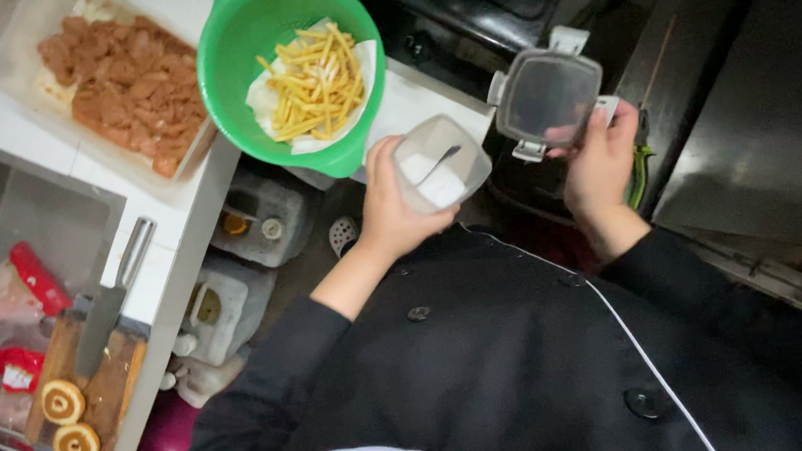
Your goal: The person retrieves fried french fries from a deep fryer using a basket and tongs, places them in a green colander lined with paper towel, seasons them with salt, and transfers them into a paper serving cup.
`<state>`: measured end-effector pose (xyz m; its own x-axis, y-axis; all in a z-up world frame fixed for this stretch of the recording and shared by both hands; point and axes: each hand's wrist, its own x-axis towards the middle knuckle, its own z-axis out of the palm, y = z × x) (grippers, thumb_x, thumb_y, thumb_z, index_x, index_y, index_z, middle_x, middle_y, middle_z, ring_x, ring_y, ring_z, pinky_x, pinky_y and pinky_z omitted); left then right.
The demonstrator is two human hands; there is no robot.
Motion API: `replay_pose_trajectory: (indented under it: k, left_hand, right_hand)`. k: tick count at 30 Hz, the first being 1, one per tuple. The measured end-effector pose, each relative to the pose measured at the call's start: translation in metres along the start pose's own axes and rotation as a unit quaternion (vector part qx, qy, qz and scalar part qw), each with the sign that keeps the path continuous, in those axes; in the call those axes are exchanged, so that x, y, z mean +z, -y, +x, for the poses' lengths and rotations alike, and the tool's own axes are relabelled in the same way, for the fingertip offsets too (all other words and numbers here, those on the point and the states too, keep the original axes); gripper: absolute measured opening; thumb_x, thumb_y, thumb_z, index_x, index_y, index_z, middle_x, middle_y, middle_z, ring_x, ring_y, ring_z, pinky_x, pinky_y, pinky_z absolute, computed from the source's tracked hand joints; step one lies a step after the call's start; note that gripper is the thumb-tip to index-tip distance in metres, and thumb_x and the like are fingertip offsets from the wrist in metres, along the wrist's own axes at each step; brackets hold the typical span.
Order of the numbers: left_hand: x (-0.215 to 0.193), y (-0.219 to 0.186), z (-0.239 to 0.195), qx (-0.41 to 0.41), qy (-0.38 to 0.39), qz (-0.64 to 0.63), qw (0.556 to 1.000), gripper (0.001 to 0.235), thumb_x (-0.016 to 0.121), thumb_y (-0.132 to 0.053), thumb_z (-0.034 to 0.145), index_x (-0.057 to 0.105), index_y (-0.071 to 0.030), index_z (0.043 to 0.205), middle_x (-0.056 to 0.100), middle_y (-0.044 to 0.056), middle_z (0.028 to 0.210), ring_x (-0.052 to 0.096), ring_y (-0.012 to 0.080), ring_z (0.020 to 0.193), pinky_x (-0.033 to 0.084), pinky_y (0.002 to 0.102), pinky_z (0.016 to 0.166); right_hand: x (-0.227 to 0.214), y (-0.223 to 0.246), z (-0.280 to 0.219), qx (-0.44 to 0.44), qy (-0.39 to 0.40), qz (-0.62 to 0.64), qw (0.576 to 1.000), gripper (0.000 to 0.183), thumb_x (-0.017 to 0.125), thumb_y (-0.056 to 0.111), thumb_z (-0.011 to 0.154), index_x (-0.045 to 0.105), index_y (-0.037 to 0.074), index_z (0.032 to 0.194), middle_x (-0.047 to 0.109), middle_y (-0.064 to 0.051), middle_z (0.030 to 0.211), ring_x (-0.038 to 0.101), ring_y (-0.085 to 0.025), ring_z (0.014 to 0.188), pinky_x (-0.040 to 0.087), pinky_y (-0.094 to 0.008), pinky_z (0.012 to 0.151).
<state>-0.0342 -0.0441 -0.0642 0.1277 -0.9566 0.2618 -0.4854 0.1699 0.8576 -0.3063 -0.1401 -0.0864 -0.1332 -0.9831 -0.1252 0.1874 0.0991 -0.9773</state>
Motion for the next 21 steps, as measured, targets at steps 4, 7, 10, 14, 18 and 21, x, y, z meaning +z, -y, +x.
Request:
replay_pose_trajectory:
  k: [4,7,10,14,18,21]
  left_hand:
    - [0.035,0.031,0.016,0.01,0.017,-0.029,0.999,0.103,0.094,-0.018,0.059,0.037,-0.002,0.143,0.048,0.021,0.137,0.05,0.0401,0.132,0.044,0.044,0.113]
    - [0.044,0.051,0.02,-0.082,0.051,-0.05,0.994,0.105,0.093,-0.024,0.064,0.034,-0.001,0.149,0.05,0.02,0.142,0.052,0.0367,0.136,0.046,0.041,0.114]
    - [0.046,0.063,0.022,-0.037,0.059,-0.033,0.997,0.131,0.095,-0.027,0.069,0.008,0.005,0.161,0.042,0.023,0.155,0.042,0.0409,0.144,0.038,0.043,0.118]
    - [0.046,0.057,0.009,-0.018,0.034,0.005,0.999,0.139,0.096,-0.029,0.07,-0.005,0.004,0.159,0.025,0.029,0.158,0.034,0.0458,0.146,0.035,0.043,0.118]
    - [0.054,0.045,-0.006,-0.129,-0.017,-0.087,0.988,0.102,0.085,-0.027,0.086,0.022,0.002,0.161,0.04,0.02,0.145,0.055,0.0305,0.126,0.048,0.036,0.107]
    - [0.06,0.042,-0.01,-0.232,-0.068,-0.147,0.959,0.064,0.075,-0.022,0.096,0.05,0.0,0.151,0.056,0.013,0.124,0.066,0.0159,0.102,0.056,0.028,0.091]
  right_hand:
    - [-0.01,0.014,0.014,0.174,0.05,0.12,0.976,0.018,0.045,0.021,0.114,0.051,0.006,0.12,0.065,-0.01,0.115,0.071,-0.017,0.084,0.057,-0.026,0.066]
    - [-0.001,-0.003,0.021,0.241,0.132,0.046,0.96,0.022,0.045,0.026,0.113,0.052,0.007,0.121,0.066,-0.007,0.112,0.073,-0.017,0.086,0.056,-0.027,0.066]
    - [0.014,-0.032,0.023,0.273,0.122,-0.034,0.954,0.023,0.047,0.028,0.108,0.055,0.012,0.122,0.068,-0.003,0.105,0.071,-0.01,0.09,0.058,-0.026,0.068]
    - [0.032,-0.052,0.027,0.174,0.142,-0.124,0.967,0.024,0.054,0.027,0.108,0.064,0.008,0.119,0.067,0.001,0.097,0.061,-0.007,0.083,0.051,-0.022,0.069]
    - [0.047,-0.043,0.038,0.147,0.153,-0.209,0.955,0.025,0.058,0.024,0.106,0.067,0.005,0.118,0.065,0.003,0.086,0.052,-0.006,0.068,0.042,-0.025,0.058]
    - [0.055,-0.032,0.04,0.136,0.169,-0.213,0.953,0.023,0.06,0.022,0.105,0.068,0.003,0.117,0.065,0.004,0.083,0.053,-0.005,0.067,0.043,-0.024,0.059]
